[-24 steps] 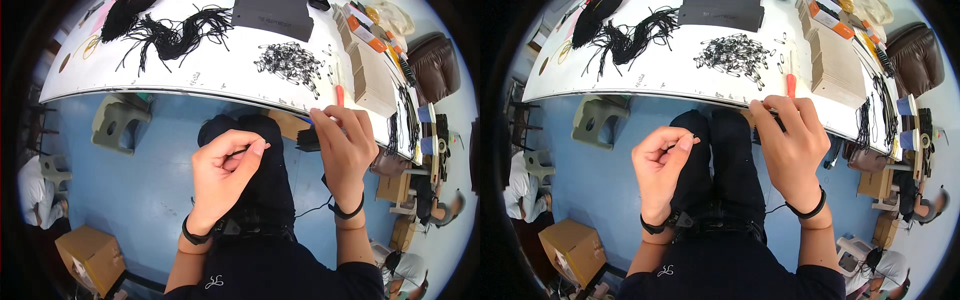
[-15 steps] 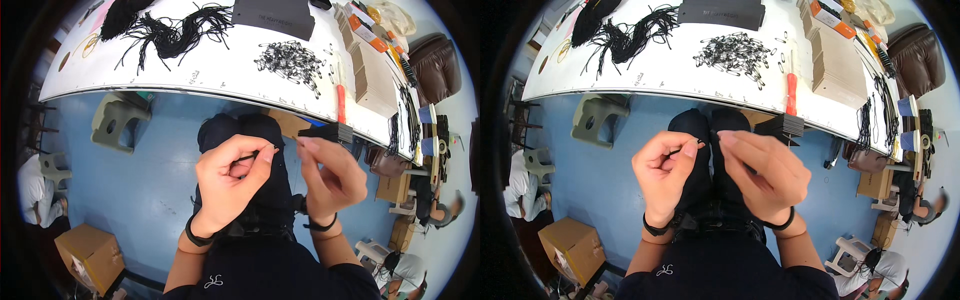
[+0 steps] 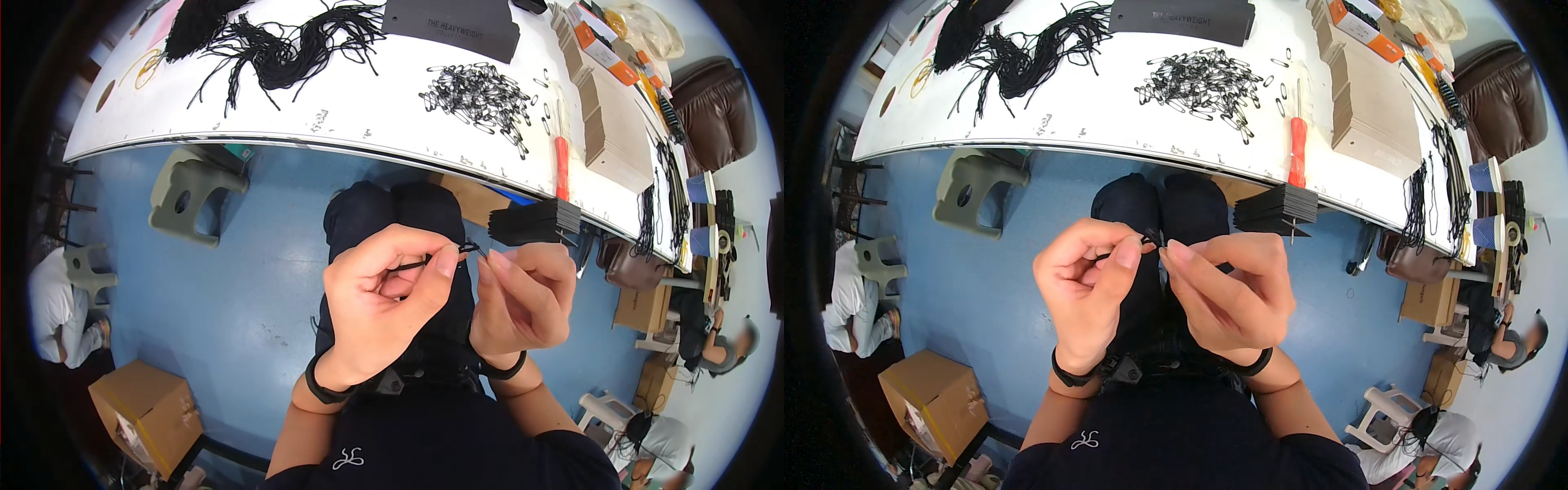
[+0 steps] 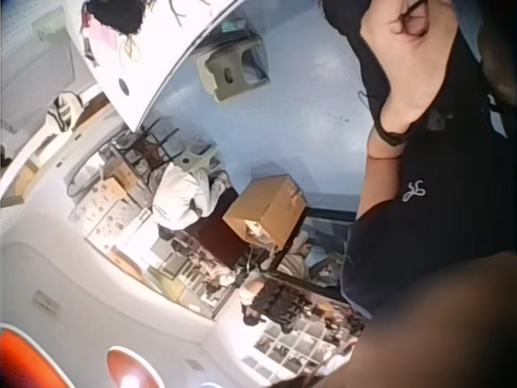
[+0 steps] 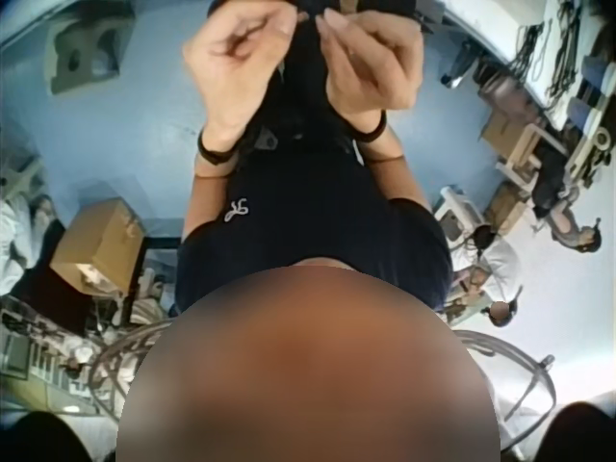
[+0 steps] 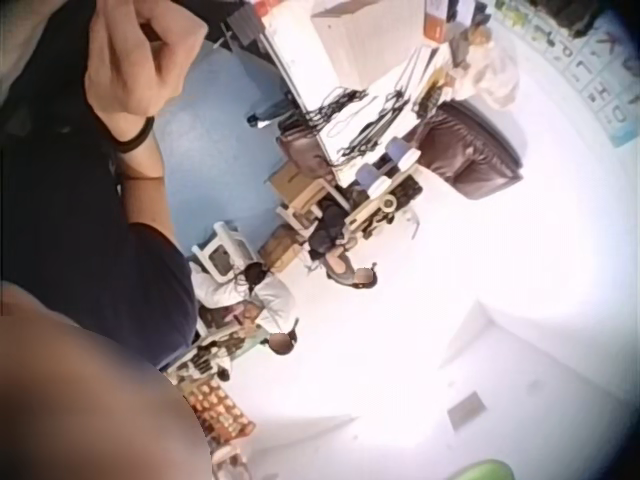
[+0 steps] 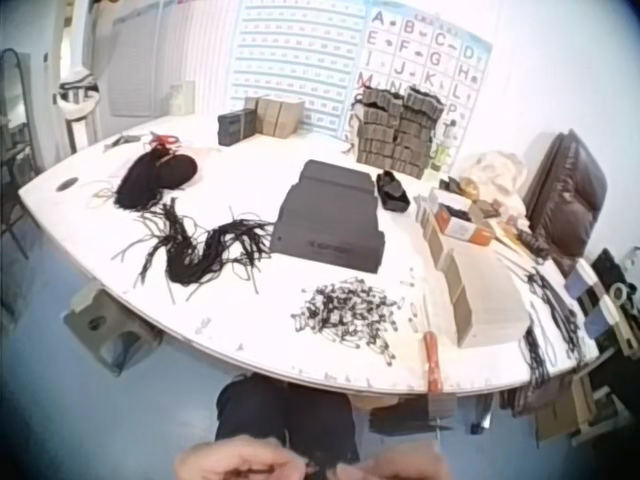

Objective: Assembling cardboard tags by attaching black strings and plastic fasteners.

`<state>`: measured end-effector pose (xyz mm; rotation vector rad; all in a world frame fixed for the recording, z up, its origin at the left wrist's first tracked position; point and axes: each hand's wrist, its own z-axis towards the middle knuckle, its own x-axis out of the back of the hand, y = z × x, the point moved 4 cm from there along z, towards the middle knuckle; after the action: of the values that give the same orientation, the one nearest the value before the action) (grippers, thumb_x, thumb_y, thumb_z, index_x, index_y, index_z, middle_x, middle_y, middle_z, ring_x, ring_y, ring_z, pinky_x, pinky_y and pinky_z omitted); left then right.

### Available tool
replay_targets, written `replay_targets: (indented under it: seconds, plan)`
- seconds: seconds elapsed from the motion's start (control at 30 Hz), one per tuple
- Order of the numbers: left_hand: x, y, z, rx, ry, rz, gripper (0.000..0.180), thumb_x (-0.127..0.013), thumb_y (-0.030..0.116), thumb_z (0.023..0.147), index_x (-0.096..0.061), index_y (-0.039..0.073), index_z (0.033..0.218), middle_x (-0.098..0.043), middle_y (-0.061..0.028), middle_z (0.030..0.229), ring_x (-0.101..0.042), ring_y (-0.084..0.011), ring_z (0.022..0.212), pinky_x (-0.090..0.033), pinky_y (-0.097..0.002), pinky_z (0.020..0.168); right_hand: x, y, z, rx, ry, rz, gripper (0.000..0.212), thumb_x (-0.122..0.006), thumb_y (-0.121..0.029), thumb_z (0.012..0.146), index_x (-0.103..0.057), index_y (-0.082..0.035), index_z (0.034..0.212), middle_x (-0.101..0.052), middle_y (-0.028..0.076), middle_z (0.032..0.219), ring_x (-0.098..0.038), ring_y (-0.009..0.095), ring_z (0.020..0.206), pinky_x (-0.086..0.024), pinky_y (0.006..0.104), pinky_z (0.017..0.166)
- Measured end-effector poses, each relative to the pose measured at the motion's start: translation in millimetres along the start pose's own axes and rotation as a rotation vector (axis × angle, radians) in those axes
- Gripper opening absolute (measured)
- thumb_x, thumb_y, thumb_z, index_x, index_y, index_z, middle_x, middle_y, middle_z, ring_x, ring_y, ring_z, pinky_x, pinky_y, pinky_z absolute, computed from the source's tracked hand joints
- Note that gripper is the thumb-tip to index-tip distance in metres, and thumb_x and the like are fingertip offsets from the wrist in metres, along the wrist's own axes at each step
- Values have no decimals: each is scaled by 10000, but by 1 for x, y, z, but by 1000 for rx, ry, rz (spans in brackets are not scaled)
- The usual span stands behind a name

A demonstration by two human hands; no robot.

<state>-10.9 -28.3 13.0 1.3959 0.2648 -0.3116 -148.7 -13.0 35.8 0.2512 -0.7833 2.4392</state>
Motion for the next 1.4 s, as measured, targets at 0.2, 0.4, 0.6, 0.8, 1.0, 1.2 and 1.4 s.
replay_targets:
  seconds: [0.2, 0.4, 0.6, 0.8, 1.0, 1.2, 1.4]
  plan:
    - [-4, 3, -1, -10, 1, -16, 59, -626, -45, 844, -604, -53, 898, -623, -20, 747, -488, 7, 665, -395, -128, 572, -1, 0, -3, 10, 5, 4, 380, -784, 80, 586, -695, -69, 924, -599, 29, 807, -539, 149, 676, -389, 246, 553]
    - [-5, 0, -1, -76, -38, 23, 61, -625, -46, 846, -607, -53, 904, -629, -33, 784, -511, 1, 685, -407, -128, 572, -3, 1, -4, -25, 21, 71, 341, -778, 74, 601, -688, -41, 909, -598, 45, 800, -532, 146, 661, -385, 243, 539]
    - [-5, -4, -1, -62, -46, 33, 65, -625, -55, 841, -621, -53, 907, -625, -34, 785, -520, 1, 689, -411, -131, 564, -6, 4, -9, -65, 73, 132, 307, -770, 70, 617, -683, -30, 893, -594, 48, 768, -519, 137, 636, -368, 237, 530]
    - [-6, -4, -2, 49, -56, 51, 85, -627, 16, 860, -611, -50, 911, -652, -105, 870, -606, -107, 797, -474, -214, 712, -6, 4, -15, -102, 105, 150, 279, -761, 64, 647, -673, -27, 896, -588, 53, 759, -502, 139, 618, -357, 240, 533]
    - [-7, -9, -4, 24, -43, -34, 98, -632, 29, 860, -611, -54, 909, -652, -111, 875, -626, -130, 819, -494, -239, 739, -13, 3, -24, -149, 196, 211, 246, -752, 57, 677, -668, -18, 896, -590, 62, 785, -491, 132, 619, -355, 233, 548]
    - [-6, -13, -2, -107, 34, -52, 100, -639, -34, 841, -645, -49, 939, -632, -44, 779, -533, -18, 679, -419, -146, 563, -20, 3, -29, -299, 238, 346, 212, -728, 84, 707, -657, 4, 890, -589, 75, 804, -493, 117, 648, -354, 225, 557]
    - [-2, -7, -1, -293, 89, 219, 121, -684, -42, 789, -664, -28, 908, -555, -16, 641, -381, -25, 536, -259, -178, 450, -25, 2, -33, -464, 242, 479, 183, -703, 111, 730, -641, 30, 882, -584, 86, 836, -494, 112, 678, -378, 209, 559]
